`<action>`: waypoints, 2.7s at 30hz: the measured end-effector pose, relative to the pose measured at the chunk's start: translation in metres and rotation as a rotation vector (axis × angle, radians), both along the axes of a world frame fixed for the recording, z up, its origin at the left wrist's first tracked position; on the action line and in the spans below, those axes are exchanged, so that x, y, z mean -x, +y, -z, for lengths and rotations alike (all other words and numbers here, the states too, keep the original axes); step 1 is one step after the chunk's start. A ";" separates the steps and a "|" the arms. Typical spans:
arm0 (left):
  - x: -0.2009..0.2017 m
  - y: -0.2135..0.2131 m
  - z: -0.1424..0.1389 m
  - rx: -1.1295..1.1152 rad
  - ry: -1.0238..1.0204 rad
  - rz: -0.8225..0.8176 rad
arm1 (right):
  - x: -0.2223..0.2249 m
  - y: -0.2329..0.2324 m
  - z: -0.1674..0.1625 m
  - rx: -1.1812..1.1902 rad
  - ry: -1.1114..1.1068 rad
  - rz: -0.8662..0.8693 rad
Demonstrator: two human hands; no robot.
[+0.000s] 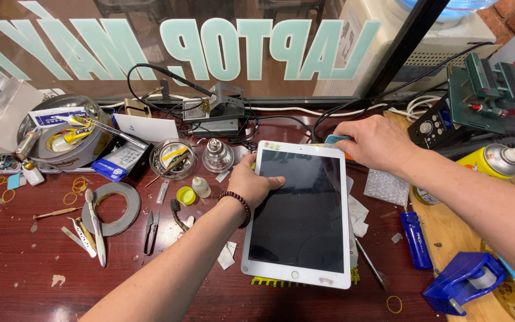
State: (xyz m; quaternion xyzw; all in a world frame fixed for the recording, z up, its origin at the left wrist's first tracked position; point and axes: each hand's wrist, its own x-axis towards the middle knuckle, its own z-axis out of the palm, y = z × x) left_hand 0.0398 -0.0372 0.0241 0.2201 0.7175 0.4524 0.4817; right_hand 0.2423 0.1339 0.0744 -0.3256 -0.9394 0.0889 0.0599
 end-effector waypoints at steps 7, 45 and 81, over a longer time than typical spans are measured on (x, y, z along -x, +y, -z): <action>0.000 0.001 -0.004 -0.014 -0.031 0.004 | 0.008 0.024 0.013 0.316 0.042 0.154; 0.001 0.001 0.015 -0.110 0.035 0.035 | 0.060 -0.036 0.035 -0.175 0.384 -0.081; -0.007 0.001 0.016 -0.080 0.141 0.017 | 0.109 -0.001 0.030 0.412 0.211 -0.024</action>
